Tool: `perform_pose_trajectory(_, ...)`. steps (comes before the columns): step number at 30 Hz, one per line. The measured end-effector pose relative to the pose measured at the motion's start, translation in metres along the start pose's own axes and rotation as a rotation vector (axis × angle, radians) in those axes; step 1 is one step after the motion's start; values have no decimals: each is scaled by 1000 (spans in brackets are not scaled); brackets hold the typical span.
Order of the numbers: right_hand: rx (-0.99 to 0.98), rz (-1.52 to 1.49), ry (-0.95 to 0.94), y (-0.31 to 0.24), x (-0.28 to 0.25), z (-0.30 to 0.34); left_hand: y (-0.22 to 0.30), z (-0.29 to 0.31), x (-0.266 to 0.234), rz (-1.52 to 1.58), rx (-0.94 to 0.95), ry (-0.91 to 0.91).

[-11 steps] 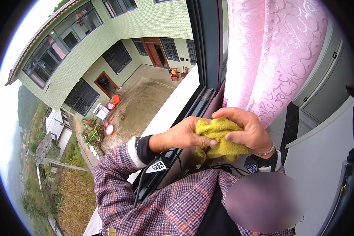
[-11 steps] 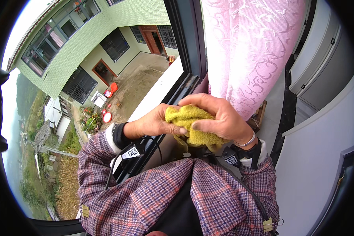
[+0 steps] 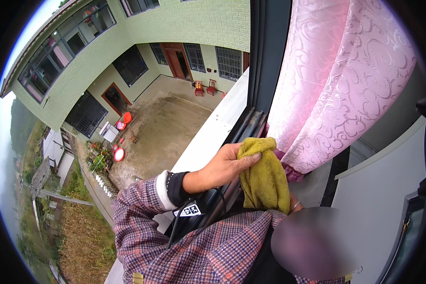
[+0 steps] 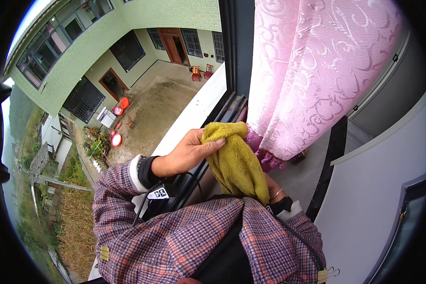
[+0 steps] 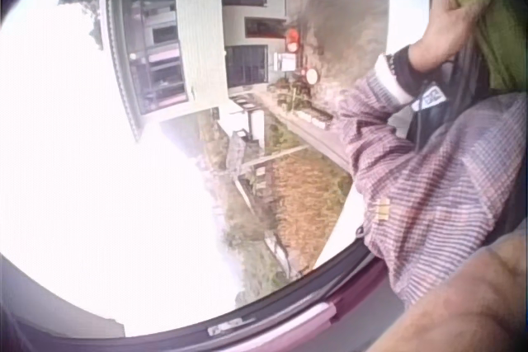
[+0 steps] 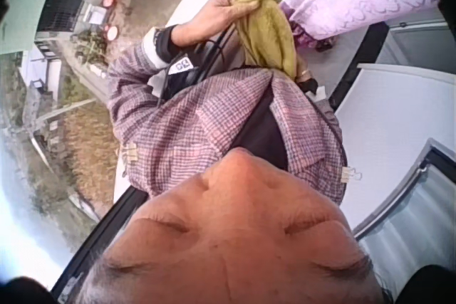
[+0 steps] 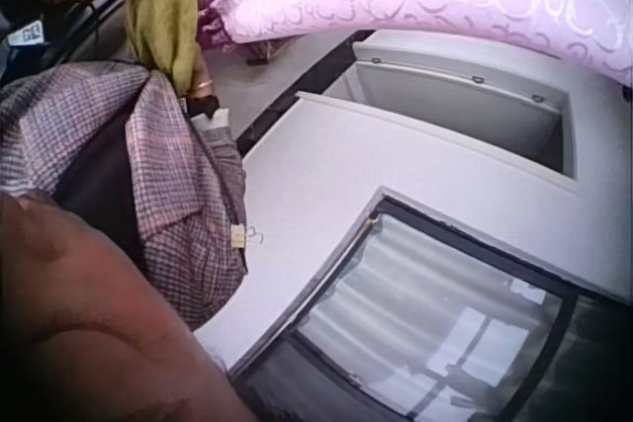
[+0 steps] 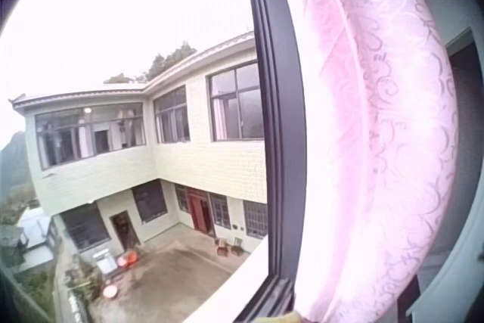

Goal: The person wipes the window frame and sill with a yellow cloth, moving along the frame and adjusting the cloth repeatedly. The person briefly closes the window, then reopens it and continues wiping the frame and sill.

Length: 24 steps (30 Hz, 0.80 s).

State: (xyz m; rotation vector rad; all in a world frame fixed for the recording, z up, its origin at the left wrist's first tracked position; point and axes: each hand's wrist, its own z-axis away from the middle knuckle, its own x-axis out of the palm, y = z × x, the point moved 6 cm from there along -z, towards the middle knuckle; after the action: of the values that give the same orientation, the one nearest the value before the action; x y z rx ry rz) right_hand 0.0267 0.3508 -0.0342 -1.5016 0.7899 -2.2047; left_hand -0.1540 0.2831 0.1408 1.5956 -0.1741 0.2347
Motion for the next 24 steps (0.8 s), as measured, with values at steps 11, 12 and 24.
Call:
perform_pose_trajectory(11,170,439,-132,-31,-34,43,-33,24,-77,288,-170,384)
perform_pose_trajectory(12,196,504,-130,-32,-30,43,-30,22,-81,123,-173,417)
perform_pose_trajectory(24,-323,601,150,-61,-8,4,16,-108,-122,-697,335,340)
